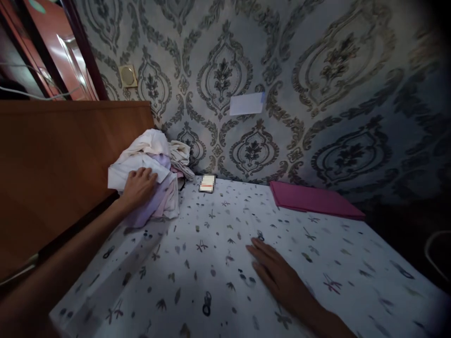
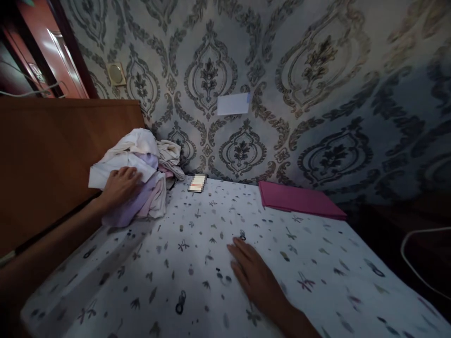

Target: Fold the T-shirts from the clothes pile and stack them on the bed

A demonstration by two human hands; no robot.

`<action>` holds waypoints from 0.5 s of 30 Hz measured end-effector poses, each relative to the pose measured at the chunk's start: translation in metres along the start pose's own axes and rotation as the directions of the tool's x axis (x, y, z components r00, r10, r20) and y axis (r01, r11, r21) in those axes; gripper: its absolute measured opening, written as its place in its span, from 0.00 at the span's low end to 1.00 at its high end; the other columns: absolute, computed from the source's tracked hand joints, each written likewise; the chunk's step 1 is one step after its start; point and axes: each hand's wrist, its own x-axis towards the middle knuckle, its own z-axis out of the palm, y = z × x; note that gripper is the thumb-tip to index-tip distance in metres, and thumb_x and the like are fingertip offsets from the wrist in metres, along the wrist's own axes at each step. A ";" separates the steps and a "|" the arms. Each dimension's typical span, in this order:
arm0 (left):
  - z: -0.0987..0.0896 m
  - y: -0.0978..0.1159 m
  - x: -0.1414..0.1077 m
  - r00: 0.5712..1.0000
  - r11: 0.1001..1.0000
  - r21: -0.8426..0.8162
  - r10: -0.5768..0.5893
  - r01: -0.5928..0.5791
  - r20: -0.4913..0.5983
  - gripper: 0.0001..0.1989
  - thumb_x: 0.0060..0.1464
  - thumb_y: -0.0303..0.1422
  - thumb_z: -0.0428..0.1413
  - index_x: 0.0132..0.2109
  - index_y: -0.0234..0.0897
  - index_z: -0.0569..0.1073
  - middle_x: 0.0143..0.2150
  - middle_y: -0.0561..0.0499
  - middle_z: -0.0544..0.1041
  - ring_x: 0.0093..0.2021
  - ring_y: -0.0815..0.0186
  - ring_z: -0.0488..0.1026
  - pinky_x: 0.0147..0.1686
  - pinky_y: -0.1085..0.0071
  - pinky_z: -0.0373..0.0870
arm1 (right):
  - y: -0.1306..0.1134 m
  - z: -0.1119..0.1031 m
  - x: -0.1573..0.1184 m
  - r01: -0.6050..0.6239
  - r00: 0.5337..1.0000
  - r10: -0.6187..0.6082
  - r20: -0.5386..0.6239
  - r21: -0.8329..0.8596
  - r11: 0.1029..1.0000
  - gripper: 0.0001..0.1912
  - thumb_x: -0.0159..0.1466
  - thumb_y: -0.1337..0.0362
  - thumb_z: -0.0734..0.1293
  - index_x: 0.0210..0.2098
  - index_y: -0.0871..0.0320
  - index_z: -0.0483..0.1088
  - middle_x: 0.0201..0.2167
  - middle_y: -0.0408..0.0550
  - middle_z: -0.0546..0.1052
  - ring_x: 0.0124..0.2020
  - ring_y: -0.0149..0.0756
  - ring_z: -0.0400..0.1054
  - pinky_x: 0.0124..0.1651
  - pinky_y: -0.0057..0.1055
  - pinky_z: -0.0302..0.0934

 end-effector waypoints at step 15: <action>-0.131 -0.064 0.066 0.628 0.396 -0.870 -0.766 0.295 -0.136 0.10 0.64 0.20 0.37 0.43 0.36 0.59 0.32 0.56 0.57 0.33 0.73 0.55 0.35 0.78 0.58 | -0.017 0.003 -0.008 -0.120 0.984 0.151 -0.093 0.284 0.951 0.27 0.66 0.43 0.61 0.57 0.48 0.75 0.64 0.51 0.71 0.65 0.53 0.64 0.66 0.55 0.59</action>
